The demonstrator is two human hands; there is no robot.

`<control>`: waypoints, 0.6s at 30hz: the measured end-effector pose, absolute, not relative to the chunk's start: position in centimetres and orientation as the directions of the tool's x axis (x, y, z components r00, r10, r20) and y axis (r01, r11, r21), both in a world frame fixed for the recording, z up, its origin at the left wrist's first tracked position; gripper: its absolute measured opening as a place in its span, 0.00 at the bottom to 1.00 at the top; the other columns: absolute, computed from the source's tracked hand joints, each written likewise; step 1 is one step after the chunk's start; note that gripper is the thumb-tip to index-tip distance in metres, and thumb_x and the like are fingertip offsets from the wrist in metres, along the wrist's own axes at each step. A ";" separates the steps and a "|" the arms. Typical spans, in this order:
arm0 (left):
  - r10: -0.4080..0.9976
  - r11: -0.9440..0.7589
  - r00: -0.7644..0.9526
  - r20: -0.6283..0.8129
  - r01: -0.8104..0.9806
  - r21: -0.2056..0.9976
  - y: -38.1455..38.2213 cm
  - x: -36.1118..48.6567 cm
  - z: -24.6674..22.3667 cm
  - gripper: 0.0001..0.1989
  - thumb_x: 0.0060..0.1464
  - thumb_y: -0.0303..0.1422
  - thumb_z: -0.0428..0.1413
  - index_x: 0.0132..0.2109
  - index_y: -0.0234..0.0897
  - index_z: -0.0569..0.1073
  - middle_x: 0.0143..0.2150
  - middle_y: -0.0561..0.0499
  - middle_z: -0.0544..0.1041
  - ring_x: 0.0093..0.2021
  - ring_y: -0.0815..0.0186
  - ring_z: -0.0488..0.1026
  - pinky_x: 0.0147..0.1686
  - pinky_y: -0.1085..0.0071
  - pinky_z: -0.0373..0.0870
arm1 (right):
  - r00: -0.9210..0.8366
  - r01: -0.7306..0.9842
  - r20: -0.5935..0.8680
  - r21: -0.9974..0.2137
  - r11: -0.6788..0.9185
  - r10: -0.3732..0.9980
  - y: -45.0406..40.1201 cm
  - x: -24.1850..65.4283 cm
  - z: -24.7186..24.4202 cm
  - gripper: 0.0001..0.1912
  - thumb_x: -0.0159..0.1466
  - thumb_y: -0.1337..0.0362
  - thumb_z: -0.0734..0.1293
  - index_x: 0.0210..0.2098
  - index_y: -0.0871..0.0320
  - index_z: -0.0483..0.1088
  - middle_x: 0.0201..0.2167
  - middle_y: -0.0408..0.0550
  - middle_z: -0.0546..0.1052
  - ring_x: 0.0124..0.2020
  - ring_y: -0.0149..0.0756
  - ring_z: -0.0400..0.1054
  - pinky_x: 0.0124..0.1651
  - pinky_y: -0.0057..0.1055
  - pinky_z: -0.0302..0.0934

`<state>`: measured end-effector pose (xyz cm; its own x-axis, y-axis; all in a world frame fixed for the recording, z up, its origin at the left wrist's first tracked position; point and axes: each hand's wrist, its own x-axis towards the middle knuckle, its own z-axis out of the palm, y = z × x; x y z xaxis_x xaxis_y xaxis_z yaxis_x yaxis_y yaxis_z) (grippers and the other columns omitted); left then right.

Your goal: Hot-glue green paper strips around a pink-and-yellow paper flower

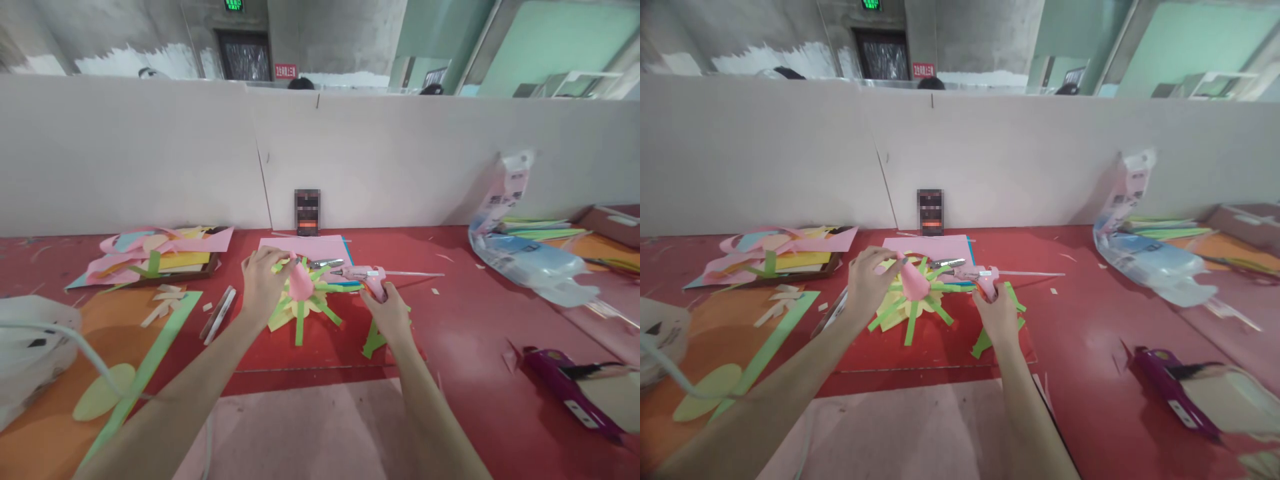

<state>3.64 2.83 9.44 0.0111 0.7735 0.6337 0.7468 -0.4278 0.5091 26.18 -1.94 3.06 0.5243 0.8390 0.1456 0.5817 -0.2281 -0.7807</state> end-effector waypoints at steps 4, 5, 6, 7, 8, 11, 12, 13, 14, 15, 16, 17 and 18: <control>0.729 -0.469 0.021 0.684 0.743 0.477 2.7 3.3 11.5 0.07 0.52 0.36 0.53 0.36 0.40 0.74 0.38 0.53 0.75 0.40 0.64 0.69 0.45 0.66 0.58 | 0.557 0.581 0.194 -0.786 -0.212 0.808 -2.0 26.1 3.4 0.19 0.49 0.46 0.62 0.27 0.56 0.60 0.19 0.39 0.61 0.21 0.30 0.55 0.26 0.27 0.49; 0.726 -0.478 0.032 0.687 0.741 0.471 2.7 3.3 11.8 0.07 0.53 0.35 0.52 0.37 0.40 0.74 0.38 0.53 0.75 0.40 0.64 0.70 0.45 0.66 0.58 | 0.563 0.580 0.208 -0.789 -0.202 0.800 -2.0 26.2 3.4 0.19 0.49 0.46 0.62 0.27 0.56 0.60 0.20 0.39 0.62 0.22 0.30 0.55 0.27 0.27 0.49; 0.727 -0.488 0.047 0.685 0.738 0.467 2.8 3.2 12.1 0.08 0.53 0.35 0.52 0.37 0.40 0.74 0.38 0.53 0.76 0.40 0.64 0.70 0.45 0.66 0.58 | 0.567 0.575 0.214 -0.795 -0.196 0.796 -2.0 26.2 3.5 0.19 0.49 0.46 0.62 0.26 0.56 0.60 0.20 0.39 0.62 0.22 0.30 0.55 0.27 0.26 0.50; 0.730 -0.496 0.063 0.680 0.733 0.465 2.8 3.2 12.2 0.08 0.53 0.35 0.52 0.37 0.39 0.74 0.38 0.53 0.76 0.40 0.64 0.70 0.45 0.67 0.58 | 0.568 0.568 0.211 -0.800 -0.194 0.795 -2.0 26.2 3.5 0.19 0.49 0.46 0.62 0.26 0.56 0.60 0.20 0.39 0.62 0.22 0.30 0.55 0.27 0.26 0.50; 0.734 -0.503 0.076 0.675 0.729 0.465 2.9 3.2 12.3 0.08 0.53 0.35 0.52 0.37 0.39 0.74 0.38 0.53 0.76 0.40 0.64 0.70 0.45 0.67 0.59 | 0.570 0.562 0.203 -0.803 -0.197 0.796 -2.1 26.2 3.6 0.19 0.49 0.46 0.63 0.26 0.56 0.59 0.20 0.39 0.62 0.22 0.30 0.55 0.27 0.26 0.50; 0.743 -0.503 0.089 0.664 0.729 0.464 3.1 3.2 12.1 0.07 0.53 0.34 0.53 0.37 0.40 0.74 0.38 0.53 0.77 0.40 0.64 0.70 0.45 0.67 0.59 | 0.575 0.560 0.184 -0.799 -0.219 0.797 -2.1 26.2 3.7 0.19 0.49 0.46 0.62 0.26 0.55 0.59 0.20 0.39 0.61 0.22 0.29 0.55 0.27 0.26 0.49; 0.748 -0.499 0.090 0.658 0.730 0.467 3.2 3.3 11.9 0.07 0.52 0.34 0.53 0.37 0.40 0.74 0.38 0.53 0.77 0.40 0.64 0.71 0.45 0.67 0.59 | 0.575 0.563 0.180 -0.795 -0.226 0.798 -2.2 26.1 3.7 0.19 0.49 0.46 0.62 0.25 0.55 0.59 0.20 0.38 0.61 0.22 0.29 0.55 0.27 0.26 0.49; 0.755 -0.495 0.091 0.650 0.729 0.473 3.3 3.3 11.6 0.07 0.52 0.34 0.53 0.37 0.40 0.74 0.38 0.54 0.77 0.40 0.64 0.71 0.46 0.66 0.59 | 0.572 0.569 0.179 -0.790 -0.230 0.800 -2.2 26.1 3.7 0.19 0.49 0.46 0.62 0.25 0.55 0.59 0.20 0.38 0.61 0.22 0.29 0.55 0.26 0.26 0.49; 0.763 -0.492 0.094 0.639 0.727 0.480 3.4 3.3 11.3 0.07 0.52 0.34 0.53 0.37 0.41 0.75 0.37 0.54 0.77 0.39 0.64 0.71 0.46 0.66 0.59 | 0.568 0.574 0.180 -0.786 -0.230 0.803 -2.2 26.1 3.7 0.19 0.49 0.46 0.62 0.25 0.55 0.59 0.19 0.38 0.60 0.22 0.29 0.54 0.26 0.26 0.49; 0.772 -0.489 0.098 0.629 0.724 0.486 3.5 3.4 10.9 0.07 0.52 0.34 0.53 0.36 0.41 0.75 0.37 0.54 0.77 0.39 0.65 0.71 0.46 0.66 0.59 | 0.560 0.580 0.182 -0.782 -0.226 0.808 -2.2 26.1 3.6 0.18 0.49 0.46 0.61 0.25 0.55 0.59 0.19 0.38 0.60 0.22 0.29 0.54 0.26 0.26 0.49; 0.779 -0.486 0.104 0.618 0.723 0.491 3.7 3.4 10.6 0.07 0.52 0.34 0.53 0.36 0.41 0.75 0.37 0.54 0.77 0.39 0.64 0.71 0.46 0.66 0.59 | 0.552 0.586 0.187 -0.780 -0.219 0.812 -2.2 26.1 3.6 0.18 0.50 0.46 0.61 0.26 0.55 0.59 0.19 0.38 0.60 0.22 0.29 0.54 0.26 0.26 0.49; 0.785 -0.484 0.108 0.610 0.722 0.495 3.8 3.5 10.2 0.07 0.52 0.34 0.53 0.36 0.41 0.75 0.37 0.54 0.77 0.39 0.64 0.71 0.46 0.66 0.59 | 0.544 0.592 0.195 -0.778 -0.210 0.816 -2.2 26.1 3.5 0.18 0.50 0.46 0.61 0.26 0.56 0.60 0.19 0.38 0.60 0.22 0.29 0.54 0.26 0.26 0.49; 0.790 -0.481 0.111 0.603 0.722 0.498 4.0 3.5 9.7 0.07 0.52 0.34 0.53 0.36 0.42 0.75 0.38 0.54 0.77 0.39 0.64 0.71 0.47 0.66 0.59 | 0.536 0.599 0.202 -0.776 -0.200 0.819 -2.2 26.2 3.4 0.18 0.50 0.46 0.61 0.27 0.56 0.60 0.19 0.38 0.60 0.22 0.29 0.55 0.26 0.26 0.49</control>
<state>3.51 3.96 9.73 0.1106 0.7898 0.6032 0.7215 -0.4813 0.4978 26.15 -2.18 3.41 0.5363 0.8194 0.2023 0.5985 -0.2002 -0.7757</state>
